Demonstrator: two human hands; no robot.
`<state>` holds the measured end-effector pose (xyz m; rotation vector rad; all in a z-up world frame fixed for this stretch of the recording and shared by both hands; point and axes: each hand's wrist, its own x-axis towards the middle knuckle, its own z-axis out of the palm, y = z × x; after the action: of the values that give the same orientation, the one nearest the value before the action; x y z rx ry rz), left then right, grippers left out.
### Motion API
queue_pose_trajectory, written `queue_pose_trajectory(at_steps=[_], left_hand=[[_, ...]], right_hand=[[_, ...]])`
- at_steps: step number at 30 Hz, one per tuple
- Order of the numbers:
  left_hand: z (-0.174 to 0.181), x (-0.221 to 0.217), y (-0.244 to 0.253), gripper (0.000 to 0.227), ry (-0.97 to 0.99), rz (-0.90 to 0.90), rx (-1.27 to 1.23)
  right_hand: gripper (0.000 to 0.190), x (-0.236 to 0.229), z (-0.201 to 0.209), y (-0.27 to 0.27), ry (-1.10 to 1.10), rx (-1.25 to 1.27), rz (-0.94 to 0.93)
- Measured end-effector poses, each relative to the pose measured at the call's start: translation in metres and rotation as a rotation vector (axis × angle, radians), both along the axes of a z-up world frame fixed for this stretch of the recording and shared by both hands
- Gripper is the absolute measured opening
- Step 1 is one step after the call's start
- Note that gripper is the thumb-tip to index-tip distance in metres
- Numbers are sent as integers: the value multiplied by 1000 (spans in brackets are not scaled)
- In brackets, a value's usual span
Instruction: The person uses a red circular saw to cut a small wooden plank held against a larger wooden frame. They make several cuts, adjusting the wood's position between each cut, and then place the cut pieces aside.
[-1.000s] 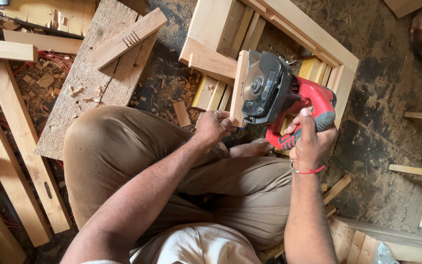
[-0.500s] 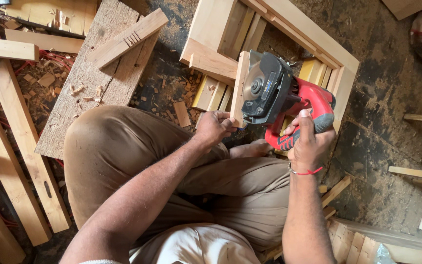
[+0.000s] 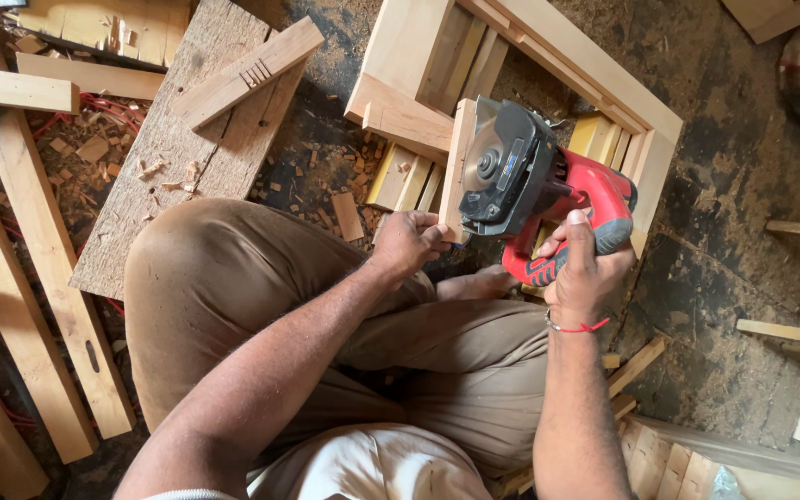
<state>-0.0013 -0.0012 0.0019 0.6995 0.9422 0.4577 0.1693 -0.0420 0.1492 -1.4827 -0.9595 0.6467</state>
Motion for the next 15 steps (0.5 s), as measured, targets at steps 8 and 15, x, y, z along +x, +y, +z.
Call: queue_pose_trajectory(at_steps=[8, 15], left_hand=[[-8, 3, 1, 35, -14, 22, 10], [-20, 9, -3, 35, 15, 91, -9]], right_hand=[[16, -8, 3, 4, 14, 2, -6], [31, 29, 13, -3, 113, 29, -64]])
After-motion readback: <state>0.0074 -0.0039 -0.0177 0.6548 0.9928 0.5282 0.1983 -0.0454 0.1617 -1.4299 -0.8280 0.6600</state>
